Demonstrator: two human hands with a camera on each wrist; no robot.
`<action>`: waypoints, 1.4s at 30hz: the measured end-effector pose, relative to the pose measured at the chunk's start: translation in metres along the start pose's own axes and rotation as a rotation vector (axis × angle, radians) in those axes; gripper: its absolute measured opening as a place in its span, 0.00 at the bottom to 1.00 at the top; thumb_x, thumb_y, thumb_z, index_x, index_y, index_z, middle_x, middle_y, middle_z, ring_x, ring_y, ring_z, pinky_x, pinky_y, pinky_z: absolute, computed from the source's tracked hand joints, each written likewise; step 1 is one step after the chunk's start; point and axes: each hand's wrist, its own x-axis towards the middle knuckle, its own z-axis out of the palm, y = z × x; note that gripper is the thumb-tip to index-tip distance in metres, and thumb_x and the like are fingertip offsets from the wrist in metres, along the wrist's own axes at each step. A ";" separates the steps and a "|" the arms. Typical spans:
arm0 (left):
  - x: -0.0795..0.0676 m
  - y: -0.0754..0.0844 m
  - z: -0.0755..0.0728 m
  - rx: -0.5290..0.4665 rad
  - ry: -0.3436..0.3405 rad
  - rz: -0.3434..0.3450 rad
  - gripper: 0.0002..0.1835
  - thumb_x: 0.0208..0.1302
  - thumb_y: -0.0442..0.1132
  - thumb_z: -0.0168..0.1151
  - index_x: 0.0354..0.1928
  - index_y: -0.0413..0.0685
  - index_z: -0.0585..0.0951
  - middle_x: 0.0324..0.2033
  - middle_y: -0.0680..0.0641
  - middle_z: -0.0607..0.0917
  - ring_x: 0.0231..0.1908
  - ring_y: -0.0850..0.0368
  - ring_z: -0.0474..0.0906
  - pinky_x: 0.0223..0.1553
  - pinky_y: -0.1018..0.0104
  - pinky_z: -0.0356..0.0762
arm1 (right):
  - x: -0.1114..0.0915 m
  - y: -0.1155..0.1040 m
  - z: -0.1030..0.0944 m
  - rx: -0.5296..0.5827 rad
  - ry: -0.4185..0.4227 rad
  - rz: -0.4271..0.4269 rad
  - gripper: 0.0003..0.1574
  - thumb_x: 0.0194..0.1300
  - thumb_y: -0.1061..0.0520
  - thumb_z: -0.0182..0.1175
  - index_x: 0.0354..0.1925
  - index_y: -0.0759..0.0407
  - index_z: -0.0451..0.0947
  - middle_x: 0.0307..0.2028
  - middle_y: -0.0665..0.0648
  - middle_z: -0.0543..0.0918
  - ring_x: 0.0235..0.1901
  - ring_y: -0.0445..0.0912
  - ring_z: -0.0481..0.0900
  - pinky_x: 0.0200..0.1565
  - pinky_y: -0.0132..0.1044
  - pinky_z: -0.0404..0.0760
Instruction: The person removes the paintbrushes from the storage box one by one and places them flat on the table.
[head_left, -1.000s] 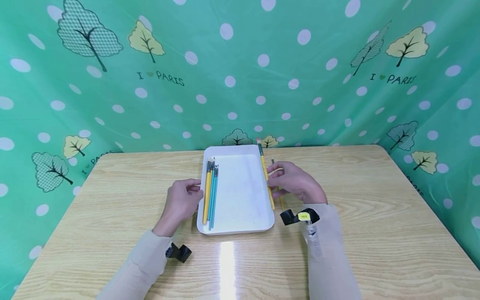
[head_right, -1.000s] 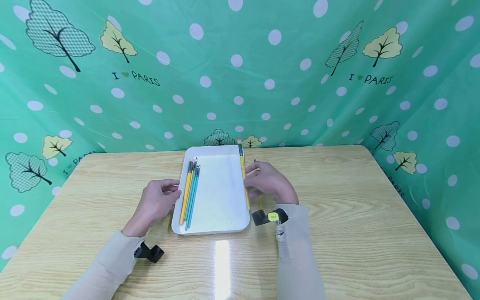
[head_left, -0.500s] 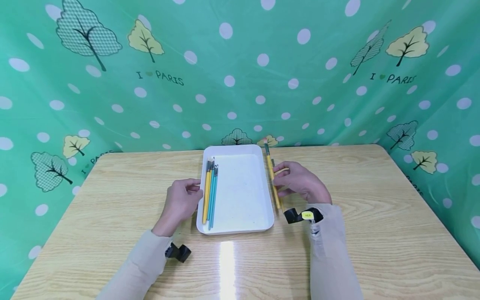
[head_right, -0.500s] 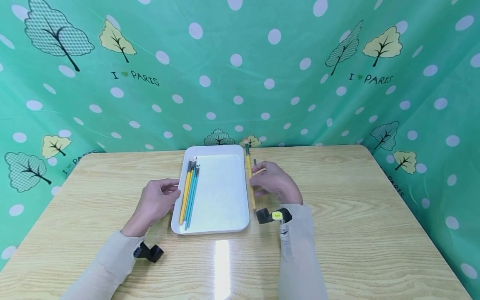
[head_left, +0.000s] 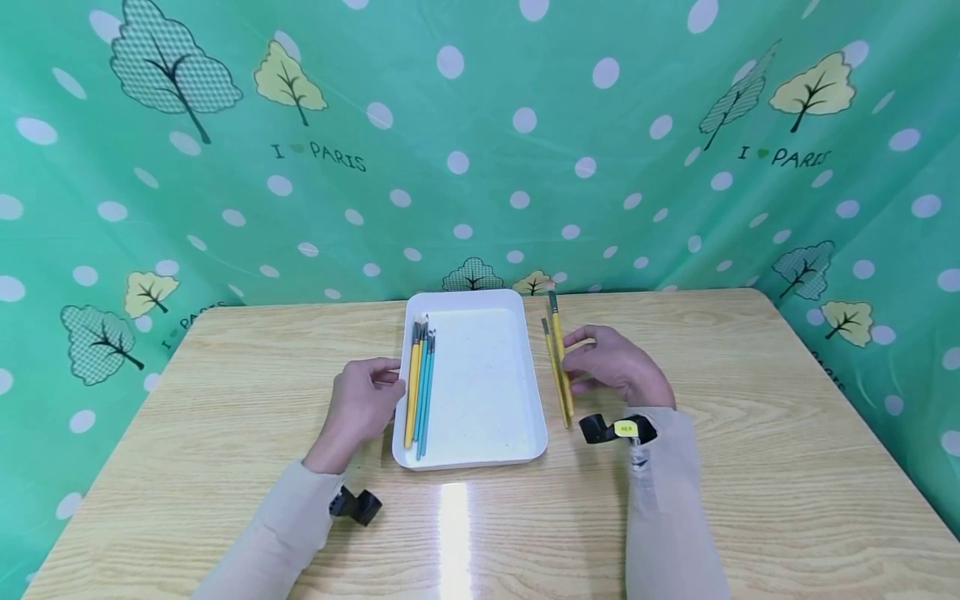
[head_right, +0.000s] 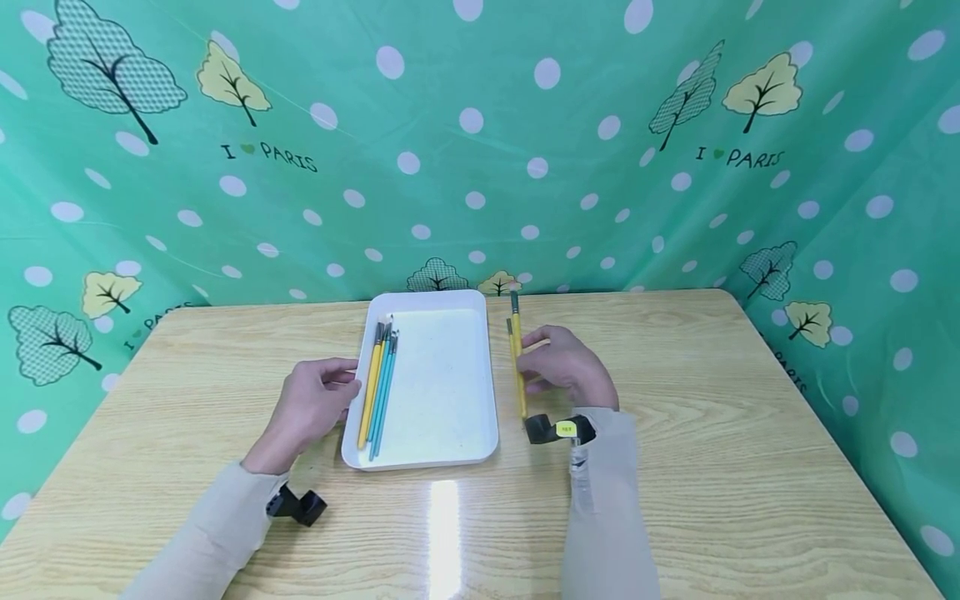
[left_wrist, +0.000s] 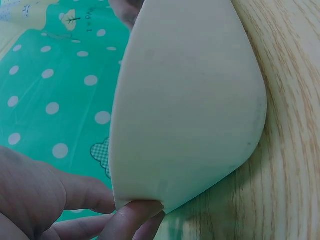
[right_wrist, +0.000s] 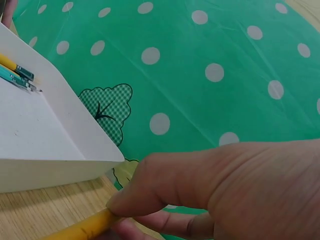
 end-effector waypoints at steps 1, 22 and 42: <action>0.000 0.000 0.000 0.001 0.001 0.001 0.22 0.72 0.35 0.57 0.66 0.37 0.77 0.50 0.36 0.83 0.45 0.48 0.84 0.35 0.67 0.88 | 0.000 0.001 -0.001 0.003 -0.002 -0.002 0.29 0.70 0.61 0.61 0.65 0.63 0.66 0.50 0.66 0.83 0.35 0.47 0.86 0.42 0.38 0.89; 0.001 0.000 0.001 0.004 -0.001 -0.012 0.21 0.73 0.35 0.57 0.65 0.38 0.77 0.51 0.37 0.83 0.46 0.48 0.83 0.37 0.67 0.87 | 0.007 0.017 -0.007 -0.056 0.046 0.050 0.29 0.62 0.66 0.62 0.61 0.65 0.69 0.43 0.63 0.83 0.32 0.47 0.84 0.36 0.38 0.89; 0.001 0.000 0.001 0.009 0.006 -0.001 0.21 0.71 0.35 0.58 0.64 0.37 0.79 0.49 0.38 0.84 0.45 0.48 0.83 0.36 0.67 0.86 | 0.007 0.017 -0.001 -0.156 0.160 0.113 0.21 0.63 0.66 0.60 0.55 0.64 0.73 0.40 0.65 0.83 0.28 0.49 0.84 0.32 0.37 0.87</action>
